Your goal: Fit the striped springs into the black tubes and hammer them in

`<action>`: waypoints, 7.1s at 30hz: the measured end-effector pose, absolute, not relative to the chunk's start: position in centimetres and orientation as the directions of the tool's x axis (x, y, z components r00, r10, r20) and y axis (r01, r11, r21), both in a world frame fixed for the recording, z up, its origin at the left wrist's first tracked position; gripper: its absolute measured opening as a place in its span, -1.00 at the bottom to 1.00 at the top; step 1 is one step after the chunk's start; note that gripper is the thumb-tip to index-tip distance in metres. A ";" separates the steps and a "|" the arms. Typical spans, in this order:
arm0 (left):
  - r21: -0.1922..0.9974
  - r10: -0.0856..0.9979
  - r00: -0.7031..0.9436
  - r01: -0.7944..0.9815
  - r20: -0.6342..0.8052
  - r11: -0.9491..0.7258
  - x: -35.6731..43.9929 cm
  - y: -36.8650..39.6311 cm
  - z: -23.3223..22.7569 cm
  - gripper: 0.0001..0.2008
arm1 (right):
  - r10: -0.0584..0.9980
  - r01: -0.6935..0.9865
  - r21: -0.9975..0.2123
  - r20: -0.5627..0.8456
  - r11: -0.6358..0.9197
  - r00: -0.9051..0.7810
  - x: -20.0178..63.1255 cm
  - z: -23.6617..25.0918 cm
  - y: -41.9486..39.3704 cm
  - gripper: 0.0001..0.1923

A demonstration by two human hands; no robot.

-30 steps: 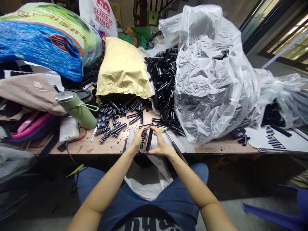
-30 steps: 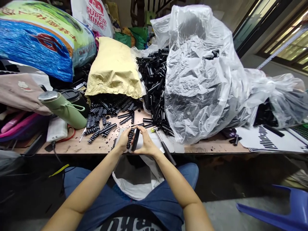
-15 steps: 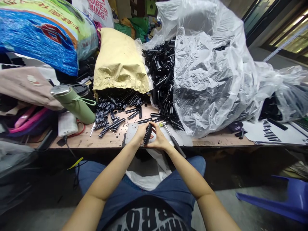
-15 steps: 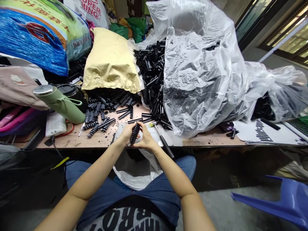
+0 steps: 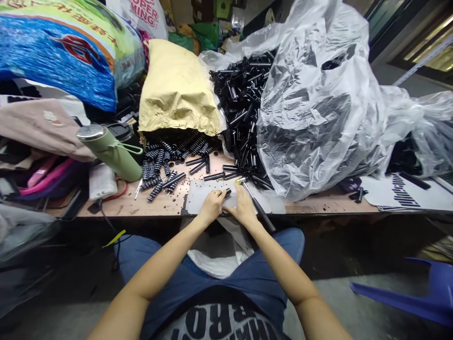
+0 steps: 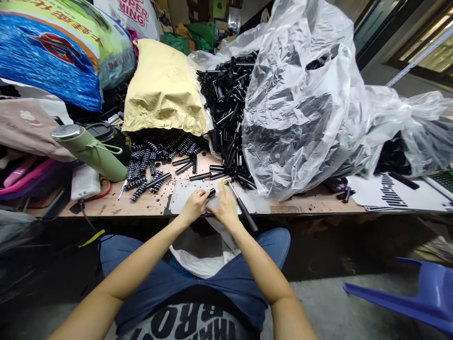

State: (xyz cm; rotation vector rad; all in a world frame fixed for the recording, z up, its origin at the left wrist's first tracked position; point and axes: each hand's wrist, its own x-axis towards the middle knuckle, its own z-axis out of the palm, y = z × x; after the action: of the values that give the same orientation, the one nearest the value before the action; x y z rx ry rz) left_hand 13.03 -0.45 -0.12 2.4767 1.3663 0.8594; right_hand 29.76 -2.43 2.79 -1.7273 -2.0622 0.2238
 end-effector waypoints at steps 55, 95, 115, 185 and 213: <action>0.208 0.955 -0.019 0.977 0.297 -0.046 10.1 18.0 5.6 -0.57 | 0.948 0.990 -0.031 0.292 0.140 -0.125 35.5 2.2 -1.3 -0.75; 0.873 0.940 -0.064 0.397 0.335 -0.284 12.4 9.1 6.8 -0.69 | 0.860 0.988 -0.151 0.506 0.018 0.062 27.2 11.3 16.8 -0.65; 0.546 0.671 0.118 0.487 0.732 -0.682 13.2 -1.3 5.4 -0.81 | 0.844 -0.292 -0.819 -0.372 -0.494 -0.386 26.2 9.0 -1.9 -0.41; 0.961 0.970 0.076 -0.135 -0.231 0.240 14.4 1.2 6.7 -0.47 | 0.826 0.516 -0.653 0.357 0.554 -0.436 27.3 5.4 0.5 0.09; 0.158 0.800 0.467 0.819 0.376 -0.552 12.3 -0.5 0.2 -0.59 | 0.999 0.850 -0.527 -0.044 -0.020 -0.004 36.9 4.3 -3.8 -0.63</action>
State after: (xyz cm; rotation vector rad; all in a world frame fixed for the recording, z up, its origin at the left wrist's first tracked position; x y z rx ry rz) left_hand 12.29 -0.55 0.25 2.7280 1.5067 0.6606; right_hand 36.92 -3.79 4.31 -1.9311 -1.9143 0.5908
